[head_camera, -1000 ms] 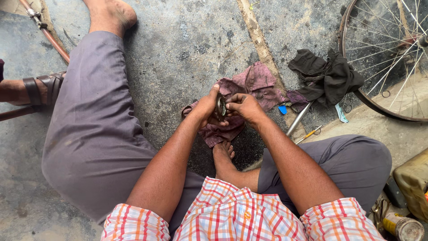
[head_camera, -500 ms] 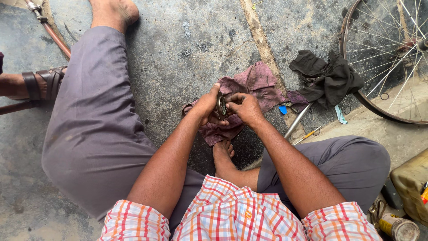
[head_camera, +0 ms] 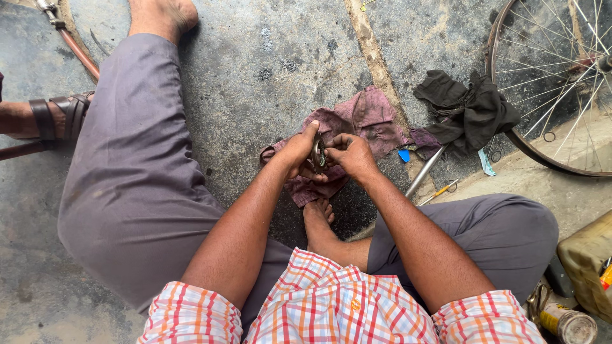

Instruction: The person cleans a bicycle gear component using a cloth and wipes the grime away, then holds the gear up and indicates specific areas on the component while seated on the floor.

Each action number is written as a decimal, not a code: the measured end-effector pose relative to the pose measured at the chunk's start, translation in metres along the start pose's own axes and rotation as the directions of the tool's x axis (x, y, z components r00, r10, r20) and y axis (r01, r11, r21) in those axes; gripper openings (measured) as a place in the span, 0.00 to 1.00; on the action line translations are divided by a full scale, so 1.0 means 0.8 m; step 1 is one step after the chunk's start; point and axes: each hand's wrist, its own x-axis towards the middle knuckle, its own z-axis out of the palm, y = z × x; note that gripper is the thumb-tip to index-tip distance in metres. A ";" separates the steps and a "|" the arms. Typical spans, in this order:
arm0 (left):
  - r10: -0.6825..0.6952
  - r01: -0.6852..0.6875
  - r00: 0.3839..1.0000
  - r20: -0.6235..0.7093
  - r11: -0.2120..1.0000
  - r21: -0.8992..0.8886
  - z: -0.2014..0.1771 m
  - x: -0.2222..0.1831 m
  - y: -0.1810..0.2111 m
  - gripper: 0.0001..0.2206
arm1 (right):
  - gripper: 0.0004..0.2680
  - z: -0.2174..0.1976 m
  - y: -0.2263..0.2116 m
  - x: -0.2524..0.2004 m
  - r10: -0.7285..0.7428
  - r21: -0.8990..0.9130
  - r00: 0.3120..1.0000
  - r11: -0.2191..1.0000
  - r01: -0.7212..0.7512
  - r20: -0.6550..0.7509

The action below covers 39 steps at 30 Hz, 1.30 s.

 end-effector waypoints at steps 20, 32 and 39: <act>0.005 -0.004 0.999 0.035 1.000 -0.029 -0.005 0.005 0.000 0.34 | 0.06 -0.009 -0.002 0.002 0.097 0.255 0.993 0.960 -0.113 0.073; 0.070 -0.065 0.997 0.033 0.991 -0.116 -0.007 0.011 -0.002 0.32 | 0.06 -0.003 -0.014 -0.006 -0.005 0.061 1.000 0.998 0.006 -0.013; 0.075 -0.073 0.996 0.039 0.996 -0.055 -0.005 0.010 -0.001 0.31 | 0.06 -0.006 0.004 0.007 0.061 0.249 0.998 0.966 -0.067 0.030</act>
